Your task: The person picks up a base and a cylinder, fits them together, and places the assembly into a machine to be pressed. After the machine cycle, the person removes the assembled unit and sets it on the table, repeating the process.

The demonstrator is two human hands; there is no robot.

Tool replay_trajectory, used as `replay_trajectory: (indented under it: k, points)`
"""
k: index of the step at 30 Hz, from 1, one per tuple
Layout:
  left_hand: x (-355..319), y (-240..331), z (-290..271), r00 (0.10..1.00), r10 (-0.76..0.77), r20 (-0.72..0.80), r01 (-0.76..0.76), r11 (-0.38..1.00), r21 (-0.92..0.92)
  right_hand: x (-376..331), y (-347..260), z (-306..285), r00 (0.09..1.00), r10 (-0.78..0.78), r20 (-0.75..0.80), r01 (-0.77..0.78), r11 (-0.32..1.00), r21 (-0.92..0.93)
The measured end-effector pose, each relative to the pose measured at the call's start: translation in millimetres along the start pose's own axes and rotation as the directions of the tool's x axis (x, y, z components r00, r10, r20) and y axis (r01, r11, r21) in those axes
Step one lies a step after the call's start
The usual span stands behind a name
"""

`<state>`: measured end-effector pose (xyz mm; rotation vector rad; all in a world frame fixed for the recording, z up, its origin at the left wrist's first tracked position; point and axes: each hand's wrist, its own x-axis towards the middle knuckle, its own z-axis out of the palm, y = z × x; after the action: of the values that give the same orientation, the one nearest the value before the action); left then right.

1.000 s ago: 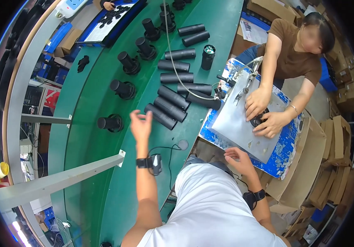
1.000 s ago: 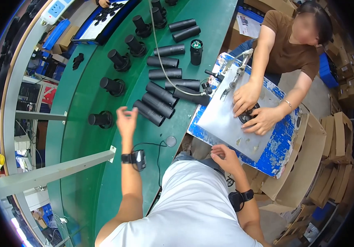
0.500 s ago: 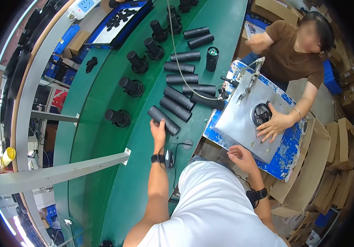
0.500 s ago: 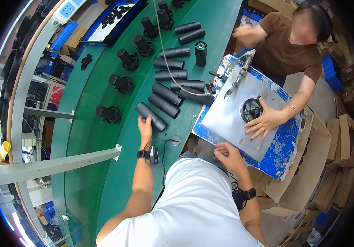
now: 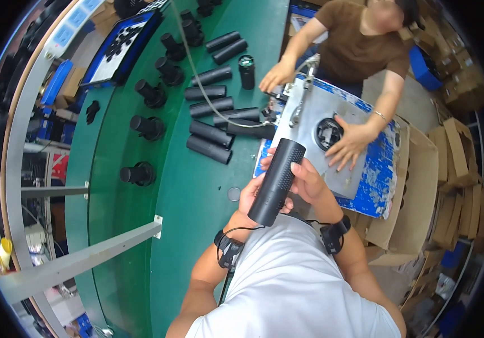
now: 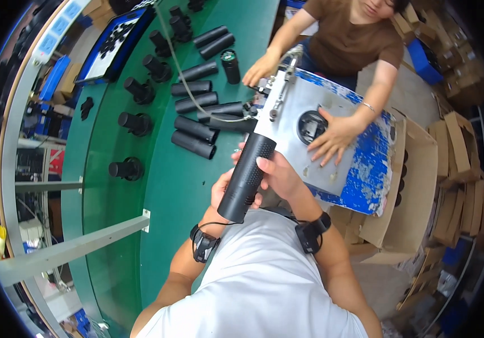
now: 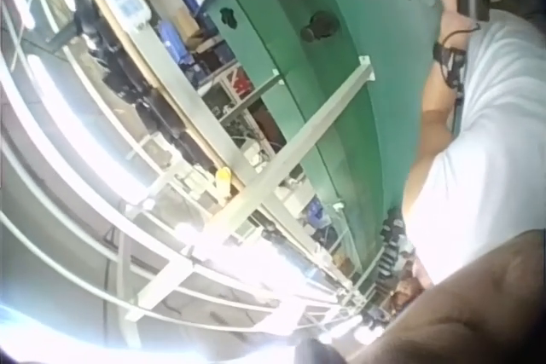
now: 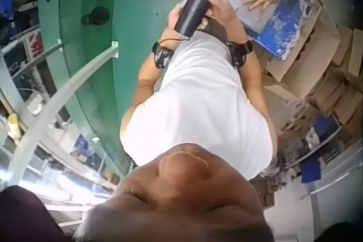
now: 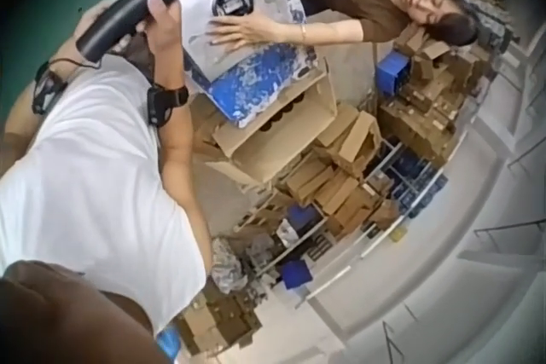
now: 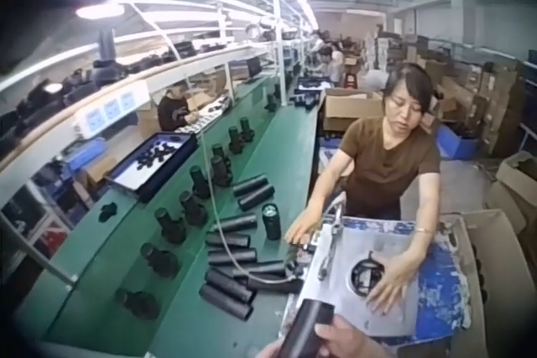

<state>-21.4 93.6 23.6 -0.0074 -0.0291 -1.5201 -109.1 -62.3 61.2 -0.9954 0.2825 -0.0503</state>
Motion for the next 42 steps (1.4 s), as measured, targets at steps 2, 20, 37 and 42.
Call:
replay_trajectory:
  k: [2, 20, 37, 42]
  points:
    - [9.9, -5.2, 3.2, 0.995, -0.067, 0.078, 0.07, 0.997, -0.042, -2.5, -2.5, -5.0, 0.996, -0.079, 0.041, 0.066, 0.963, 0.263]
    - [94.7, -17.4, -20.8, 0.976, 0.134, -0.174, 0.172, 0.026, 0.985, -63.1, -61.0, -116.3, 0.575, -0.512, -0.638, 0.072, 0.809, -0.584]
    - [197.8, 9.0, -50.3, 0.955, -0.251, 0.16, -0.294, -0.879, 0.376, 24.9, -56.2, -140.9, 0.574, -0.6, -0.558, -0.781, -0.195, -0.593]
    - [196.7, 6.3, -58.6, 0.946, -0.219, 0.24, -0.305, -0.852, 0.425, 20.7, -65.4, -154.6, 0.549, -0.43, -0.717, -0.806, -0.046, -0.59]
